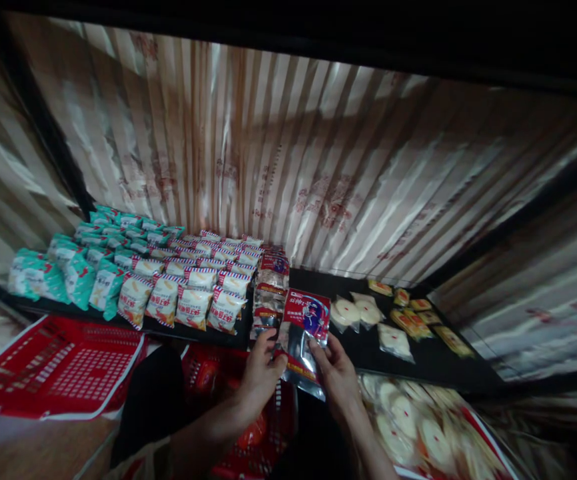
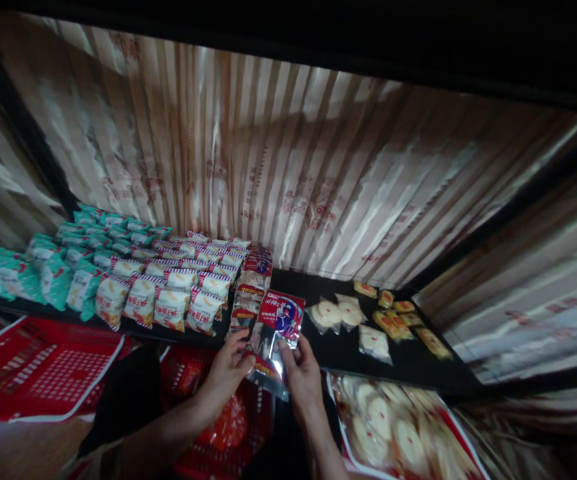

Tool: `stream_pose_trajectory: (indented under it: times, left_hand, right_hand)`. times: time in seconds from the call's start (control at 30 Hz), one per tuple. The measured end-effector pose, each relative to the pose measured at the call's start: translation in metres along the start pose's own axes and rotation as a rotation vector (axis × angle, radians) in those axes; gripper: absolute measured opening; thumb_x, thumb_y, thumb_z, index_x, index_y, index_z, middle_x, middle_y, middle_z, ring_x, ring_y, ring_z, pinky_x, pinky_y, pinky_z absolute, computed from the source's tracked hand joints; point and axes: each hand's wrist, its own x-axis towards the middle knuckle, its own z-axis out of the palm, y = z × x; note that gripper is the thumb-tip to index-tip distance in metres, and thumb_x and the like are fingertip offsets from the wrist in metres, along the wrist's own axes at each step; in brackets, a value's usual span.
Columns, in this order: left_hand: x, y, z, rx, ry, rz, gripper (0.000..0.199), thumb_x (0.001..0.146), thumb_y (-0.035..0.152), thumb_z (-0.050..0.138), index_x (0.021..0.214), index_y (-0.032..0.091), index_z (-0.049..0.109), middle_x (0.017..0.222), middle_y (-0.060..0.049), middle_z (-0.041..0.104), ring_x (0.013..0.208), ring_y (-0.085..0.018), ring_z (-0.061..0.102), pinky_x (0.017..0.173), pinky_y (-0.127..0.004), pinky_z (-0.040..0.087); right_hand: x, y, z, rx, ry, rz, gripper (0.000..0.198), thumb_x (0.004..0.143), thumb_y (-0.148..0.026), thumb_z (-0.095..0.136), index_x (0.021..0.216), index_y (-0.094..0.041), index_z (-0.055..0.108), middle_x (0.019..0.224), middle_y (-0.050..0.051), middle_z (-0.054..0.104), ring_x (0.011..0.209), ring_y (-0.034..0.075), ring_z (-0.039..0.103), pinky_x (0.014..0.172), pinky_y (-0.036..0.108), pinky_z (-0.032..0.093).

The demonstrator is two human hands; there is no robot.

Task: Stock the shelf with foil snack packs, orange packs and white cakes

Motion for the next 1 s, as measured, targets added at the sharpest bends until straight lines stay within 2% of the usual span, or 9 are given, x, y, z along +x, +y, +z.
stream_pose_trajectory:
  times: [0.07,0.2,0.37,0.5,0.6,0.7,0.8,1.0]
  left_hand:
    - [0.012,-0.003,-0.003,0.043,0.037,0.069,0.044,0.070,0.009,0.055,0.113,0.017,0.053,0.109,-0.010,0.060,0.091,-0.018,0.062,0.079,-0.029,0.050]
    - [0.037,0.000,-0.010,0.181,0.152,0.200,0.032,0.068,0.006,0.054,0.096,0.019,0.063,0.103,-0.006,0.061,0.093,-0.017,0.061,0.083,-0.030,0.050]
    - [0.061,0.010,-0.012,0.320,0.253,0.267,0.032,0.067,0.005,0.051,0.094,0.016,0.066,0.112,-0.010,0.057,0.106,-0.021,0.056,0.089,-0.034,0.048]
    - [0.067,0.008,-0.010,0.385,0.239,0.233,0.035,0.071,0.009,0.048,0.102,0.014,0.064,0.124,-0.015,0.050,0.116,-0.024,0.049,0.095,-0.036,0.045]
    - [0.068,0.004,-0.008,0.419,0.222,0.225,0.038,0.072,0.012,0.048,0.108,0.013,0.062,0.130,-0.015,0.045,0.123,-0.026,0.044,0.101,-0.036,0.040]
    - [0.067,0.002,-0.008,0.460,0.206,0.222,0.043,0.071,0.012,0.047,0.112,0.009,0.059,0.135,-0.018,0.040,0.127,-0.027,0.039,0.105,-0.038,0.036]
    - [0.065,0.003,-0.007,0.474,0.202,0.207,0.044,0.070,0.010,0.048,0.112,0.012,0.059,0.136,-0.016,0.040,0.128,-0.027,0.038,0.106,-0.038,0.034]
    - [0.061,0.006,-0.005,0.542,0.191,0.213,0.044,0.069,0.009,0.047,0.111,0.012,0.060,0.137,-0.015,0.040,0.129,-0.027,0.037,0.109,-0.038,0.030]
  right_hand:
    - [0.016,-0.004,0.010,-0.055,-0.020,-0.031,0.064,0.061,-0.045,0.074,0.116,-0.021,0.051,0.079,0.002,0.072,0.064,0.020,0.066,0.060,0.031,0.051]
    - [0.051,-0.009,0.030,-0.188,-0.018,-0.127,0.068,0.062,-0.047,0.070,0.120,-0.018,0.050,0.080,0.003,0.072,0.067,0.020,0.065,0.063,0.032,0.052]
    - [0.093,-0.003,0.041,-0.439,0.047,-0.269,0.073,0.069,-0.041,0.062,0.133,-0.017,0.039,0.090,0.005,0.071,0.079,0.022,0.066,0.074,0.036,0.051]
    - [0.114,0.005,0.041,-0.623,0.018,-0.394,0.053,0.073,-0.038,0.056,0.122,-0.017,0.054,0.105,0.009,0.068,0.096,0.023,0.062,0.089,0.039,0.046]
    - [0.120,0.008,0.043,-0.785,0.066,-0.445,0.045,0.075,-0.036,0.051,0.114,-0.014,0.060,0.110,0.011,0.065,0.100,0.024,0.061,0.091,0.039,0.045]
    - [0.119,0.010,0.046,-0.921,0.107,-0.460,0.044,0.078,-0.034,0.047,0.114,-0.015,0.061,0.111,0.012,0.064,0.099,0.025,0.060,0.089,0.039,0.045]
    - [0.116,0.011,0.048,-1.032,0.123,-0.476,0.043,0.079,-0.033,0.045,0.115,-0.015,0.060,0.112,0.012,0.063,0.105,0.027,0.056,0.091,0.039,0.044]
    - [0.114,0.013,0.052,-1.104,0.137,-0.493,0.046,0.080,-0.034,0.044,0.118,-0.012,0.058,0.116,0.013,0.061,0.110,0.029,0.051,0.094,0.041,0.041]
